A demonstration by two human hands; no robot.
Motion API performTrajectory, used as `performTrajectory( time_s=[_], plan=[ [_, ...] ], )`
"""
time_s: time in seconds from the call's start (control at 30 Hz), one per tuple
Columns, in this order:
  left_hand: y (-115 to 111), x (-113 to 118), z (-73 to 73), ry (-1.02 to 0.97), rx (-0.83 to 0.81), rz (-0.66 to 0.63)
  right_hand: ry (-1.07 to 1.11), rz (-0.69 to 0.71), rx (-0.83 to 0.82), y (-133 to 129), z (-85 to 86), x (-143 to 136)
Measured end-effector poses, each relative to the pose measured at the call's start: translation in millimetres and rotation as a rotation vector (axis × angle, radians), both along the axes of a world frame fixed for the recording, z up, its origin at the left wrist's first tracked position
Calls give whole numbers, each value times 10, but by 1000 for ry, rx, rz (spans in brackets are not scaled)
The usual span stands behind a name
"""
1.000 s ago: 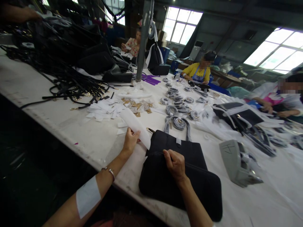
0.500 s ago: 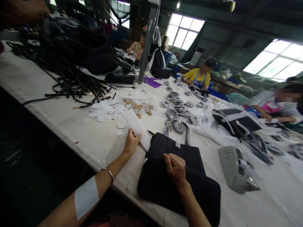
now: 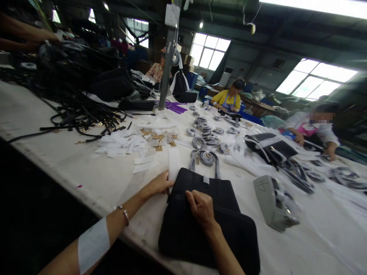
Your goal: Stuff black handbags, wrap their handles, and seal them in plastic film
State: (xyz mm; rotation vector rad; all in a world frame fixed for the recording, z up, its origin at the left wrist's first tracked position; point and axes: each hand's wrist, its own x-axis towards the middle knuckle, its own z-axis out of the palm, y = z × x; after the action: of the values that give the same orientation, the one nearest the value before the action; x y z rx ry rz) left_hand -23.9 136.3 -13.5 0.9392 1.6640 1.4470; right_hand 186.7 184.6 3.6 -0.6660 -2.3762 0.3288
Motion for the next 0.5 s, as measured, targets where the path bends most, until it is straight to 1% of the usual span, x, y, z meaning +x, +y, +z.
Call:
performTrajectory(
  time_s=[0.1,0.2,0.27,0.3,0.4,0.43,0.5],
  plan=[
    [58,-66,76,54,30,-78,-31,-28,-24,32,-47,-42],
    [101,-52,106,106,91,-83,-24,-63,13,18,-42,-76],
    [112,-43,66,118,53,-54,-8,-96,50,11,-57,-103],
    [118,-49,30,109,30,-79,2,-119,70,17,-77,-121],
    [142,-94,-73,4,-31,-242,49,-156,127,71,-173,-178],
    [148,-108,-87,0,-36,-275,63,-170,145,88,-203,-193],
    [155,-126,-73,87,-61,-252,72,-219,166,99,-242,-213]
  ],
)
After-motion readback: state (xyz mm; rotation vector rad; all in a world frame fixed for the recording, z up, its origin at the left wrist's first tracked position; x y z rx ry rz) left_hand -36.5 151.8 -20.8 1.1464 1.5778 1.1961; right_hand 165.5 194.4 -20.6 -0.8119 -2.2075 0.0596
